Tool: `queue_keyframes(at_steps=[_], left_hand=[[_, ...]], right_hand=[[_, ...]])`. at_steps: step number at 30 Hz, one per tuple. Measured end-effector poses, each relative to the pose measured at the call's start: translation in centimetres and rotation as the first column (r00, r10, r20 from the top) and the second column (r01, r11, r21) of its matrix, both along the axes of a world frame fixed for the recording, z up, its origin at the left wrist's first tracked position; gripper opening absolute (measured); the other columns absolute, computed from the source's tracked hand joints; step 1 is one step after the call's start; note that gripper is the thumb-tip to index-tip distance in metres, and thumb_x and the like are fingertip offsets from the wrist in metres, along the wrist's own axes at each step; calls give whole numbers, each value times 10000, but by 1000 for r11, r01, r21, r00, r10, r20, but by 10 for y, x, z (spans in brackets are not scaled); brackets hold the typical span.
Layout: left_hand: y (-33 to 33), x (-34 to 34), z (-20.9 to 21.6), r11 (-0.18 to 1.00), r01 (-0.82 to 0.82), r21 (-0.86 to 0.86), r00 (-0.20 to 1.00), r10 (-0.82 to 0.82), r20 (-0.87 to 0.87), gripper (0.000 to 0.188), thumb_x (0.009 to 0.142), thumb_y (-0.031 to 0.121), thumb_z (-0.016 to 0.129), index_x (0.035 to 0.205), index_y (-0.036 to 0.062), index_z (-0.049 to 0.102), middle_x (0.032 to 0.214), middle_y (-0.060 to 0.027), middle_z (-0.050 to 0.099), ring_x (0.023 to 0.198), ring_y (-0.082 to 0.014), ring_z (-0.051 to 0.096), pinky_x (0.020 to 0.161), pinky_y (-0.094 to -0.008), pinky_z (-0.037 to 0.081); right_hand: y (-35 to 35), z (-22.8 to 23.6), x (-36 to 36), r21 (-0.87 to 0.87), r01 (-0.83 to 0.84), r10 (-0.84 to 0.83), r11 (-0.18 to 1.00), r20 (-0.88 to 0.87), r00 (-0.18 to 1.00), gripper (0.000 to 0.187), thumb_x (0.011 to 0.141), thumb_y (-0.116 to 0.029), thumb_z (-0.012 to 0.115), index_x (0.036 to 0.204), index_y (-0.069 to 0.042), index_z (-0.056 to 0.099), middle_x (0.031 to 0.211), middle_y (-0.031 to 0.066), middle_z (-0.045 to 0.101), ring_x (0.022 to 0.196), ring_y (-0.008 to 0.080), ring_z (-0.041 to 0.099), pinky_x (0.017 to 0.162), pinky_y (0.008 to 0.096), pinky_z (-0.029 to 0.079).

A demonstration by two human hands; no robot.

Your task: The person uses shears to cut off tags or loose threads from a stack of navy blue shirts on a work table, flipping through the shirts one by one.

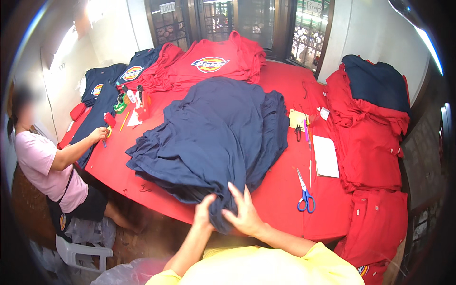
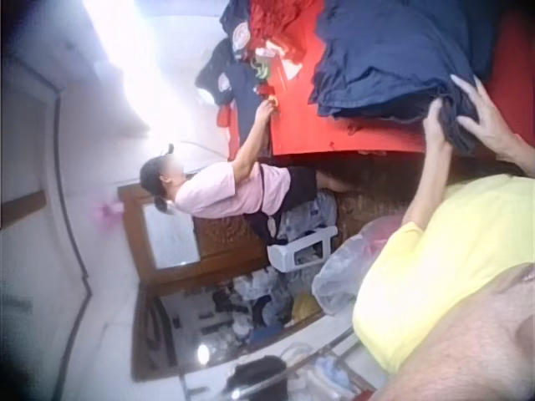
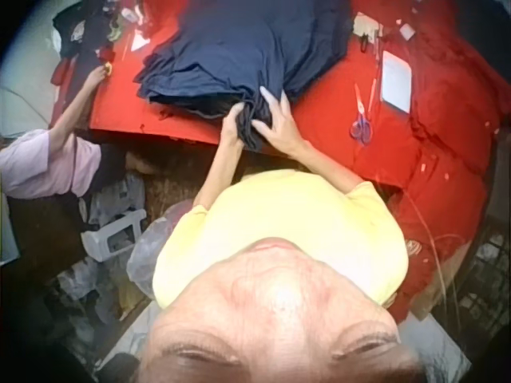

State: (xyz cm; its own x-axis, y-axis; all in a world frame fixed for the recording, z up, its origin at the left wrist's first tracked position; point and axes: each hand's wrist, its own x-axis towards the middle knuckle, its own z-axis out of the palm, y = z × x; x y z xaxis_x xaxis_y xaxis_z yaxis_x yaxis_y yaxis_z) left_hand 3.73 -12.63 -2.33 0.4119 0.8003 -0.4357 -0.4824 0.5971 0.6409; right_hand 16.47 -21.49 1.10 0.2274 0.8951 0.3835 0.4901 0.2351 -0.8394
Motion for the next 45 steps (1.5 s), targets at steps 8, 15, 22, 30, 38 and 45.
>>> queue_keyframes(at_steps=[8, 15, 22, 30, 38, 45], left_hand=[[-3, -74, 77, 982, -38, 186, 989, 10, 149, 467, 905, 223, 518, 1264, -75, 500, 1210, -165, 594, 1058, -291, 605, 930, -399, 492], [-46, -145, 109, 933, -275, 232, 948, 224, 224, 462, 900, 172, 530, 1286, -72, 460, 1252, -166, 562, 1084, -293, 592, 939, -383, 497], [-55, -164, 127, 918, -375, 127, 840, 279, 465, 500, 866, 131, 574, 1294, -80, 423, 1250, -184, 547, 1106, -307, 579, 953, -396, 501], [2, -166, 186, 942, -231, -244, 336, 313, 888, 562, 827, 84, 625, 1303, -88, 380, 1248, -205, 529, 1131, -322, 565, 969, -411, 505], [136, -166, 15, 802, -389, -454, 453, 595, 663, 606, 956, 428, 461, 1227, -112, 425, 1202, -254, 539, 1109, -348, 582, 875, -436, 553], [128, -90, 69, 886, -292, 360, 956, 283, 77, 451, 965, 426, 475, 1103, 12, 588, 1247, -167, 568, 1194, -372, 516, 996, -452, 425]], right_hand=[[72, -81, 67, -181, -9, -178, 984, -977, 114, 334, 958, -151, 428, 1276, -67, 482, 1354, 146, 494, 1178, 286, 519, 945, 429, 457], [147, -75, 59, -190, -199, -157, 961, -973, 170, 322, 953, -161, 437, 1246, -55, 517, 1348, 164, 500, 1176, 295, 524, 942, 424, 459], [190, -21, 126, -353, -45, -213, 934, -655, 725, 316, 948, -172, 446, 1217, -42, 551, 1342, 182, 507, 1173, 305, 528, 939, 418, 462], [308, 168, 191, -189, 186, -150, 964, 188, 971, 316, 943, -184, 456, 1183, -27, 590, 1335, 203, 514, 1170, 316, 533, 936, 412, 466], [336, 54, 143, -425, 195, -6, 884, 407, 913, 701, 898, -600, 450, 1449, -170, 390, 1546, 134, 257, 1428, 327, 228, 1120, 610, 154], [327, -2, 159, -259, 387, -46, 885, 778, 627, 621, 892, -566, 476, 1405, -217, 463, 1539, 92, 291, 1424, 331, 221, 1115, 599, 142]])
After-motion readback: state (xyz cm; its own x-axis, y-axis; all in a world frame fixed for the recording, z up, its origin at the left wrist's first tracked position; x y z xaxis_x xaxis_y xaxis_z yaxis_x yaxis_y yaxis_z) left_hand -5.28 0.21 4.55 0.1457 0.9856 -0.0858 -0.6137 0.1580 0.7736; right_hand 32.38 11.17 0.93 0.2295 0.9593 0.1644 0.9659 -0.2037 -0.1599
